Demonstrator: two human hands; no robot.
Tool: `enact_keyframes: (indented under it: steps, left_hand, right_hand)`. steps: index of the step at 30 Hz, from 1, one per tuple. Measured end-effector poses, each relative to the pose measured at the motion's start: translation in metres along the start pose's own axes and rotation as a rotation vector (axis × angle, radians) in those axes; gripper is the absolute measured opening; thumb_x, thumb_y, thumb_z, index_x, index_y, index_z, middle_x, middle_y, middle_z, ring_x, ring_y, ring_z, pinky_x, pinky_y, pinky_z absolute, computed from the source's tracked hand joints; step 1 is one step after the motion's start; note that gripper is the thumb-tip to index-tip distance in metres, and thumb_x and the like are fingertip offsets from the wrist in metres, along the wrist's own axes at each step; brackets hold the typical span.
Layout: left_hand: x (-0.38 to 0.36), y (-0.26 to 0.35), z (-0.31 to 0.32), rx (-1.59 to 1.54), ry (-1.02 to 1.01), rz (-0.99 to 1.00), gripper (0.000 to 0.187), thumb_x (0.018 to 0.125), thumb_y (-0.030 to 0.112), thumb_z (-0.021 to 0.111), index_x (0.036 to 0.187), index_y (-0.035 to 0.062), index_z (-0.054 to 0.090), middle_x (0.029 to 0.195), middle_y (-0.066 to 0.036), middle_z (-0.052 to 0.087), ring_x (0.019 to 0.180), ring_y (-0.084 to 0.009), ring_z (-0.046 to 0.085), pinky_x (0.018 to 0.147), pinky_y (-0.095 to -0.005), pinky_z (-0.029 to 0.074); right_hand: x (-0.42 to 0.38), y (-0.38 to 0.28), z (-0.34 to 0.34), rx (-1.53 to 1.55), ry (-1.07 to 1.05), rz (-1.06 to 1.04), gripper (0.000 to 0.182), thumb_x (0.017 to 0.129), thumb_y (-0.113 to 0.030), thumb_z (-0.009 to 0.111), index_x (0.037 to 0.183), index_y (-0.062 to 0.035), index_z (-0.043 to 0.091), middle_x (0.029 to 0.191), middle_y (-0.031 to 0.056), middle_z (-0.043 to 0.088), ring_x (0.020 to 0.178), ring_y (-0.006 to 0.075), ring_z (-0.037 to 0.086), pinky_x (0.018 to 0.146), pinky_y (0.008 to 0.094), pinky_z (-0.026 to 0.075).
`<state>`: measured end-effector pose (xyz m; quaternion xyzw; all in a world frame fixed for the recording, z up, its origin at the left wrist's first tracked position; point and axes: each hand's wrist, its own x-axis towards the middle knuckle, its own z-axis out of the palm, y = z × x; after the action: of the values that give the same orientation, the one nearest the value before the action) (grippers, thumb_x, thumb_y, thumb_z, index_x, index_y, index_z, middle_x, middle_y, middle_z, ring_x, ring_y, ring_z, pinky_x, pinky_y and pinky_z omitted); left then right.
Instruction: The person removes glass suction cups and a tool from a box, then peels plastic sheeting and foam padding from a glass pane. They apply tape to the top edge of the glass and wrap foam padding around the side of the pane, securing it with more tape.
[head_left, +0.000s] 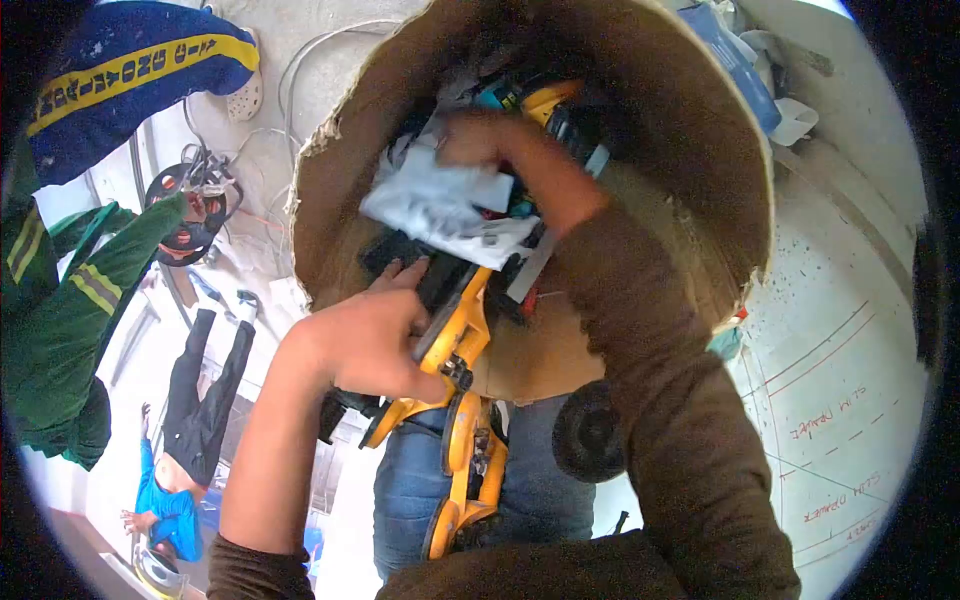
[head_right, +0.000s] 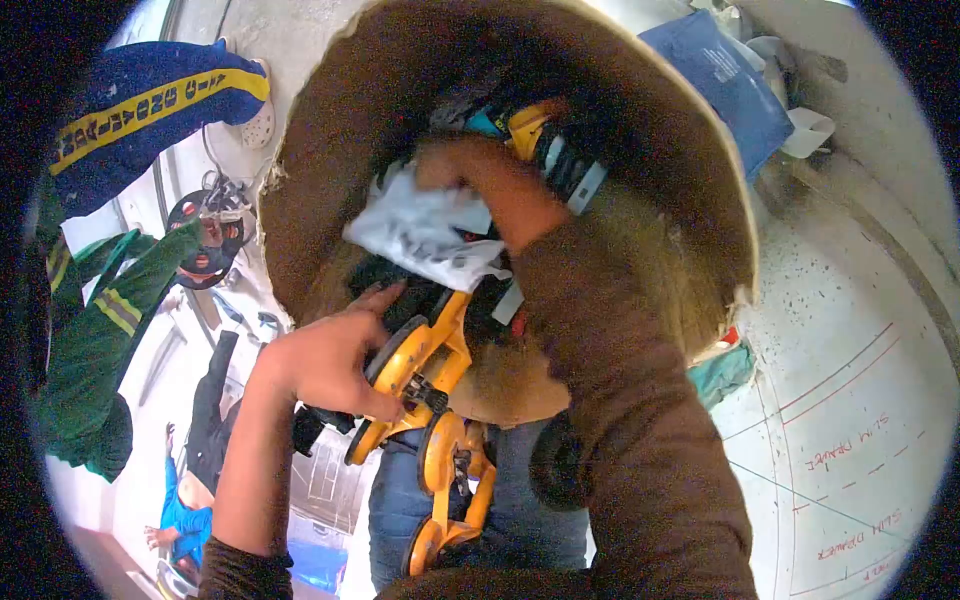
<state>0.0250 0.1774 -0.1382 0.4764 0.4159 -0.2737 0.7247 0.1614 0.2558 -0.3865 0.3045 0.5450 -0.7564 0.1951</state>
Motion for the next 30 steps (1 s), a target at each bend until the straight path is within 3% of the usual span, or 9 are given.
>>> enact_keyframes:
  steps: [1,2,6,9,11,19,22,25,30]
  left_hand:
    - [0.002,0.001,0.003,0.023,-0.008,0.002,0.049,0.067,0.042,0.084,0.089,-0.0013,0.076,0.143,-0.048,0.041,0.148,-0.054,0.026,0.125,-0.0514,0.024]
    - [-0.001,0.003,0.009,0.026,0.128,0.032,0.054,0.069,0.045,0.075,0.076,-0.0082,0.07,0.128,-0.052,0.049,0.147,-0.0525,0.03,0.127,-0.0502,0.021]
    - [0.002,0.003,0.005,-0.044,0.083,0.052,0.052,0.067,0.041,0.075,0.067,-0.0101,0.067,0.125,-0.049,0.053,0.14,-0.0533,0.041,0.126,-0.05,0.022]
    - [0.005,-0.001,0.007,-0.018,0.097,0.093,0.053,0.063,0.04,0.083,0.084,-0.0083,0.075,0.148,-0.046,0.038,0.145,-0.0541,0.031,0.124,-0.0485,0.027]
    - [0.006,0.0,0.006,-0.018,0.125,0.08,0.054,0.063,0.039,0.083,0.088,-0.0083,0.075,0.147,-0.045,0.039,0.145,-0.0545,0.032,0.124,-0.0487,0.026]
    - [0.009,-0.008,0.013,-0.019,0.101,0.126,0.053,0.061,0.039,0.083,0.087,-0.0072,0.074,0.146,-0.045,0.04,0.145,-0.0535,0.033,0.124,-0.0466,0.027]
    - [0.008,-0.002,0.013,-0.045,0.151,0.135,0.055,0.063,0.042,0.077,0.074,-0.0111,0.068,0.139,-0.049,0.045,0.143,-0.055,0.036,0.124,-0.0454,0.028]
    - [0.011,-0.008,0.017,-0.067,0.171,0.17,0.056,0.062,0.043,0.079,0.072,-0.0115,0.067,0.138,-0.049,0.046,0.142,-0.055,0.036,0.123,-0.0443,0.03]
    - [0.009,-0.002,0.013,-0.166,0.13,0.069,0.051,0.057,0.036,0.084,0.082,-0.0075,0.074,0.153,-0.042,0.034,0.144,-0.0516,0.036,0.12,-0.0429,0.033]
  right_hand:
    - [0.016,0.016,-0.015,-0.091,0.104,0.01,0.053,0.087,-0.029,0.073,0.133,-0.0045,0.061,0.114,0.0125,0.07,0.105,0.0274,0.069,0.089,0.0403,0.058]
    - [0.033,0.032,-0.029,-0.191,0.207,0.032,0.052,0.087,-0.029,0.072,0.133,-0.0046,0.062,0.114,0.0126,0.07,0.105,0.0277,0.069,0.089,0.0407,0.057]
    - [0.076,0.102,-0.065,-0.492,0.449,0.173,0.05,0.087,-0.03,0.072,0.13,-0.0051,0.064,0.115,0.0133,0.07,0.106,0.0289,0.069,0.09,0.042,0.057]
    - [0.06,0.125,-0.062,-0.514,0.442,0.231,0.049,0.087,-0.031,0.071,0.128,-0.0054,0.065,0.115,0.0138,0.071,0.106,0.0298,0.069,0.091,0.0429,0.056]
    - [0.043,0.133,-0.062,-0.523,0.447,0.251,0.048,0.087,-0.032,0.071,0.127,-0.0057,0.066,0.116,0.0142,0.071,0.106,0.0304,0.069,0.092,0.0436,0.056]
    - [0.022,0.113,-0.057,-0.476,0.578,0.168,0.044,0.087,-0.034,0.07,0.122,-0.0066,0.07,0.117,0.0156,0.071,0.108,0.0328,0.069,0.094,0.0462,0.055]
    - [0.04,0.094,-0.042,-0.485,0.632,0.101,0.043,0.087,-0.035,0.07,0.12,-0.007,0.071,0.118,0.0161,0.072,0.109,0.0337,0.069,0.095,0.0471,0.054]
    - [0.061,0.074,-0.029,-0.49,0.665,0.04,0.042,0.087,-0.035,0.069,0.118,-0.0074,0.073,0.118,0.0166,0.072,0.109,0.0346,0.069,0.095,0.0481,0.054]
    - [0.085,0.051,-0.011,-0.48,0.705,-0.016,0.041,0.087,-0.037,0.069,0.115,-0.008,0.075,0.119,0.0175,0.072,0.11,0.0361,0.069,0.097,0.0497,0.053]
